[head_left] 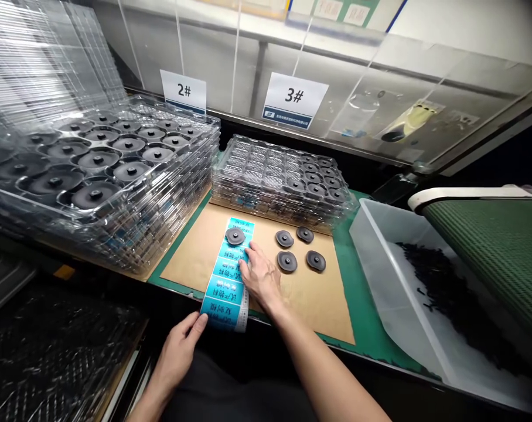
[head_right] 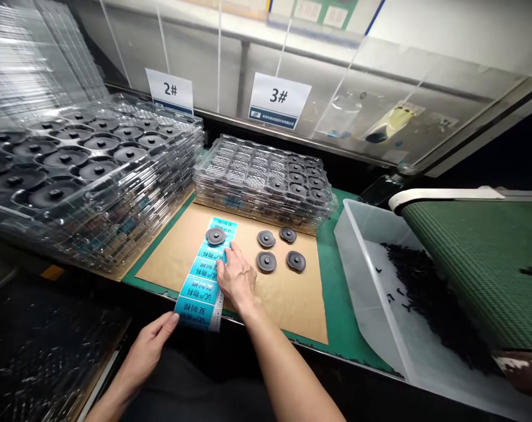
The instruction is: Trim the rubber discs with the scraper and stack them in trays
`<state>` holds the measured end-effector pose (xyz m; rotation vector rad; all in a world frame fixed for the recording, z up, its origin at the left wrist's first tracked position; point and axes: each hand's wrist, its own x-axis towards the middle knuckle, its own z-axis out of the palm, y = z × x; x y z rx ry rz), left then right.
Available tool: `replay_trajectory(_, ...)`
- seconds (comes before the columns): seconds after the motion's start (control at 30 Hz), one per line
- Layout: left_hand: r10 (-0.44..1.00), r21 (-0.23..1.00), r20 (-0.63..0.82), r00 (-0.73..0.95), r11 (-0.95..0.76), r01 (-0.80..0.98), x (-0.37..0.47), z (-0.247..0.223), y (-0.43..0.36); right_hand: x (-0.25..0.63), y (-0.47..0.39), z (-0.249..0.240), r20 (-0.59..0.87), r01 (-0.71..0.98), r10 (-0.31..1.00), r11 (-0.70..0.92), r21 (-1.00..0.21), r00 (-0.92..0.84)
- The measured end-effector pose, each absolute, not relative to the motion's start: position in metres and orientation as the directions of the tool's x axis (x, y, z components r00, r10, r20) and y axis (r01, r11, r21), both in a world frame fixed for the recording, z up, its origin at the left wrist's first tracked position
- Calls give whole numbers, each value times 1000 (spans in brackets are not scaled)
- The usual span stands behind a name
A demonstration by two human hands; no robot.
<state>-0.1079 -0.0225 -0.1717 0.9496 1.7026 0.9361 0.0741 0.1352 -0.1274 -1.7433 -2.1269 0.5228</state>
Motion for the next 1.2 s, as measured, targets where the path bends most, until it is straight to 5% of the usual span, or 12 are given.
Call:
replay_trajectory(0.17, 920, 906, -392, -15, 383, -179, -88, -154, -13, 75, 135, -128, 56, 864, 977, 207, -459, -204)
replay_trajectory(0.4, 889, 807, -457, 14, 421, -414, -85, -159, -21, 77, 134, -128, 64, 865, 976, 216, -453, -210)
replay_trajectory(0.93, 885, 915, -399, -240, 367, -168, -94, -136, 24, 66, 175, -115, -57, 905, 959, 242, -349, -278)
replay_trajectory(1.2, 882, 919, -392, -261, 362, -159, -105, -132, 46, 68, 212, -100, -26, 938, 956, 281, -201, -292)
